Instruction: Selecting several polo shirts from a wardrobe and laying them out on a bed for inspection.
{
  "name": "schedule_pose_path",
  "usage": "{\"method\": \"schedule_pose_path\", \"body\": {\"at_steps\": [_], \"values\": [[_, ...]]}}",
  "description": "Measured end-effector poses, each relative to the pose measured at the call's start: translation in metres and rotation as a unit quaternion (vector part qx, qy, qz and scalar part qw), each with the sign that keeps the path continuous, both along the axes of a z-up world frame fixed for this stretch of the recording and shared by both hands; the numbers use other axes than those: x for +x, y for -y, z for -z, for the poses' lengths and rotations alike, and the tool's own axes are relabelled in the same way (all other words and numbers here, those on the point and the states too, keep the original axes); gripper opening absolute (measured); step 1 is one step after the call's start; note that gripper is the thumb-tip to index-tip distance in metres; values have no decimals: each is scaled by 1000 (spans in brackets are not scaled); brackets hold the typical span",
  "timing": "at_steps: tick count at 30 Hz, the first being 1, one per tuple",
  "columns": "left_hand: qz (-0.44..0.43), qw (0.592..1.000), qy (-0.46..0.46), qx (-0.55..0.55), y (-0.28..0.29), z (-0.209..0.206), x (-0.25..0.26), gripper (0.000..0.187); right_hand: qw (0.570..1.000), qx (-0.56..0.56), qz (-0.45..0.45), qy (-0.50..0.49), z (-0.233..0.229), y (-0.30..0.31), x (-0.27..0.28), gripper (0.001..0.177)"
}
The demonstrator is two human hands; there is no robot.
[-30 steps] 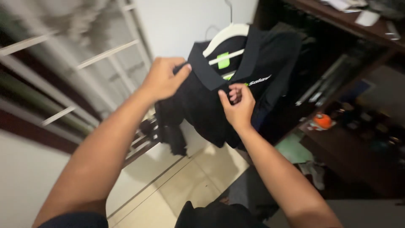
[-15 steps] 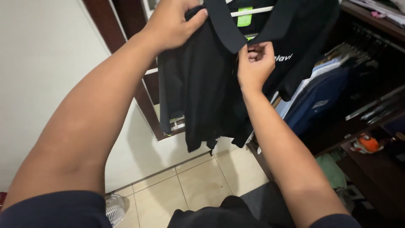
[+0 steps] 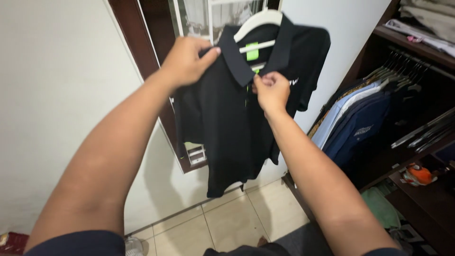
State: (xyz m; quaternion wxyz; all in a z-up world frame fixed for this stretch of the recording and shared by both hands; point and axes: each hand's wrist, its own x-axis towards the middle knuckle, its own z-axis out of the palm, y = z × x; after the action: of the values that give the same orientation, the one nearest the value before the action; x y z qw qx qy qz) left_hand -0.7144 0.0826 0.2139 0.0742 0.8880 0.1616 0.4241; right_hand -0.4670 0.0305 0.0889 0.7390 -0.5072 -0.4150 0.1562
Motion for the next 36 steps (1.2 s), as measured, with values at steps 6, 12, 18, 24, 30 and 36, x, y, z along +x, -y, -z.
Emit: {"method": "schedule_pose_path", "body": {"at_steps": [6, 12, 18, 24, 30, 36], "values": [[-2, 998, -1, -58, 6, 3, -7, 30, 1000, 1, -19, -22, 19, -13, 10, 16], [-25, 997, 6, -67, 5, 6, -12, 30, 979, 48, -129, -152, 15, 4, 6, 6], [-16, 996, 7, -90, 3, 12, -13, 31, 912, 65, -271, -300, 35, -5, 19, 10], [-20, 996, -4, -87, 2, 11, -15, 31, 939, 2, -231, -253, 22, 10, 8, 12], [-25, 997, -6, -71, -3, 18, -19, 30, 878, 60, -362, -308, 29, 20, 17, 5], [-31, 995, -12, -93, -4, 21, -19, 32, 876, 75, -391, -273, 43, 14, 22, 3]]}}
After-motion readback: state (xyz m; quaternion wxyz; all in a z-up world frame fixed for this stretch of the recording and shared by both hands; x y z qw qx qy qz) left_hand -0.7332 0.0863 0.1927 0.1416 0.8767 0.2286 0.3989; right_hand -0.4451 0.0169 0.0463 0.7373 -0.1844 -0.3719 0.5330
